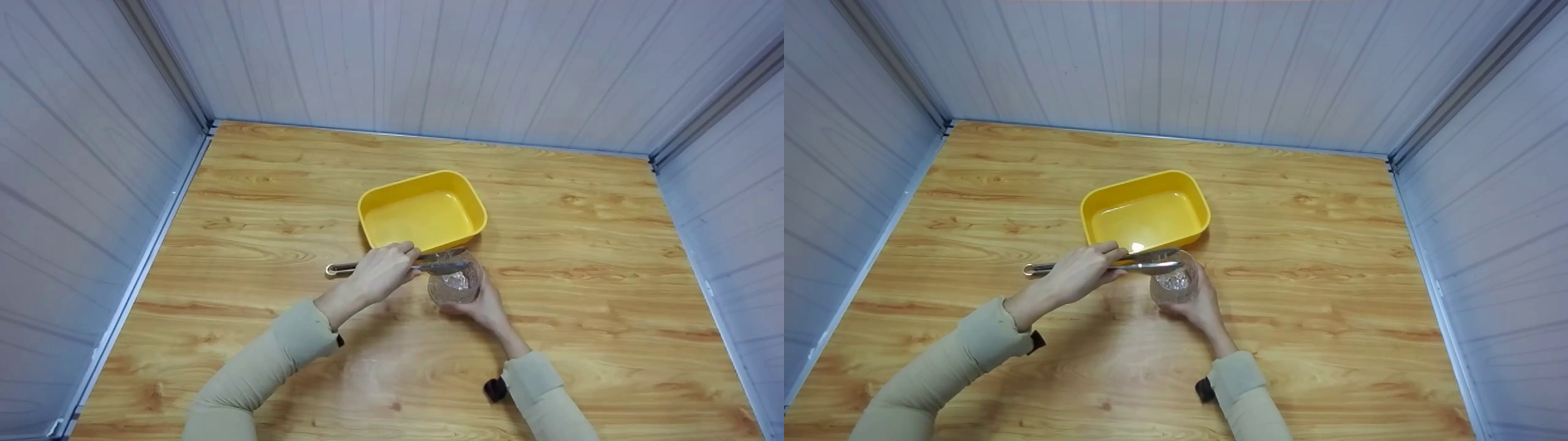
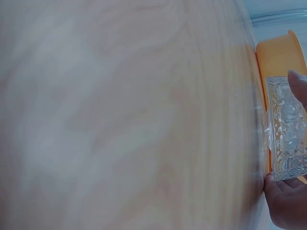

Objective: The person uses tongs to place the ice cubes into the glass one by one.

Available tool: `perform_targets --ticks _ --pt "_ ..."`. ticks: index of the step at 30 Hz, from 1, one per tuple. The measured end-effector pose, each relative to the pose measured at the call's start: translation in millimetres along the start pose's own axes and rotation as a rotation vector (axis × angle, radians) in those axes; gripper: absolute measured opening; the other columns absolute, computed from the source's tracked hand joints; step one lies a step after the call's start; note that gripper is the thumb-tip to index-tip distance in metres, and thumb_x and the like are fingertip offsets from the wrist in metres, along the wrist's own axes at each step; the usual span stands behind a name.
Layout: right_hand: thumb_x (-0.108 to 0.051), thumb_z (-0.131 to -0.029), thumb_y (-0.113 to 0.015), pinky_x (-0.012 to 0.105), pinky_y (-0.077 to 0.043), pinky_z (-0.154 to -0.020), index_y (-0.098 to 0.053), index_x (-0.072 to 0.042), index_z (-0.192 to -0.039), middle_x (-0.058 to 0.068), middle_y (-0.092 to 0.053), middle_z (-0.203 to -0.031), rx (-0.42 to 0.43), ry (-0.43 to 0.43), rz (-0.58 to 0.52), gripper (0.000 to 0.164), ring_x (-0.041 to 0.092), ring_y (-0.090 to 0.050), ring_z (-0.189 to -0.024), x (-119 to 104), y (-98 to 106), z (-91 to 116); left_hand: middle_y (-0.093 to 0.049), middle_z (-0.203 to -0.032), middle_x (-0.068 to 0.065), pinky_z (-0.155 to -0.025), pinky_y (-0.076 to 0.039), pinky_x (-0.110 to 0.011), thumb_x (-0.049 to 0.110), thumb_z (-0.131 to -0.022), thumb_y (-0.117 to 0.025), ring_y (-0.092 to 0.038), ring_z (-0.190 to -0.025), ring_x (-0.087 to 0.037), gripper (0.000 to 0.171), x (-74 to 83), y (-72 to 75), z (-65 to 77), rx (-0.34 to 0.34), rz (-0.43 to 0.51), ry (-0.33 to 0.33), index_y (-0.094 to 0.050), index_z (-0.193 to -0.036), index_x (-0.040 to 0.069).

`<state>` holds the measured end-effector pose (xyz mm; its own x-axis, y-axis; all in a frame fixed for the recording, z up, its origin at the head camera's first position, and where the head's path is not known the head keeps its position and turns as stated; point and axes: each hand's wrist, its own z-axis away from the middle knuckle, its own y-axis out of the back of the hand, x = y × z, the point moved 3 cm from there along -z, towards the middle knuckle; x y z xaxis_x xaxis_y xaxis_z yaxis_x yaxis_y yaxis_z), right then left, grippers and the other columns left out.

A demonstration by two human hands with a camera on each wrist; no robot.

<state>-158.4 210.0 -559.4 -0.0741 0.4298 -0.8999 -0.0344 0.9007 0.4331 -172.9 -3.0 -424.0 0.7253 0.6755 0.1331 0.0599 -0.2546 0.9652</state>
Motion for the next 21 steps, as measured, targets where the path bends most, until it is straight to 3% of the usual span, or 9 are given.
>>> perform_targets --ticks 6,13,21 --pt "-0.014 -0.050 -0.088 0.041 -0.030 -0.098 -0.033 0.001 -0.131 0.019 -0.048 -0.123 0.000 -0.029 0.009 0.099 0.031 -0.043 -0.114 -1 0 0 -0.056 -0.087 -0.006 -0.064 -0.047 -0.031 0.025 -0.084 -0.063 -0.056 -0.075 -0.020 0.026 -1.3 -1.0 3.4 0.012 0.050 0.022 -0.060 -0.097 0.003" --pt "-0.013 -0.053 -0.087 0.044 -0.028 -0.099 -0.030 0.001 -0.134 0.022 -0.045 -0.126 -0.006 0.001 0.001 0.100 0.034 -0.041 -0.117 0 0 0 -0.053 -0.089 -0.006 -0.063 -0.048 -0.032 0.029 -0.084 -0.063 -0.054 -0.078 -0.019 0.035 -3.9 -5.2 8.5 0.025 0.123 0.086 -0.057 -0.106 0.002" --pt "-0.016 -0.052 -0.087 0.039 -0.027 -0.100 -0.026 -0.002 -0.138 0.018 -0.044 -0.130 -0.010 -0.017 0.019 0.106 0.028 -0.040 -0.119 1 0 -1 -0.053 -0.094 -0.009 -0.071 -0.047 -0.034 0.031 -0.085 -0.061 -0.053 -0.081 -0.020 0.043 -8.3 -11.6 16.4 0.106 0.258 0.158 -0.052 -0.114 0.000"
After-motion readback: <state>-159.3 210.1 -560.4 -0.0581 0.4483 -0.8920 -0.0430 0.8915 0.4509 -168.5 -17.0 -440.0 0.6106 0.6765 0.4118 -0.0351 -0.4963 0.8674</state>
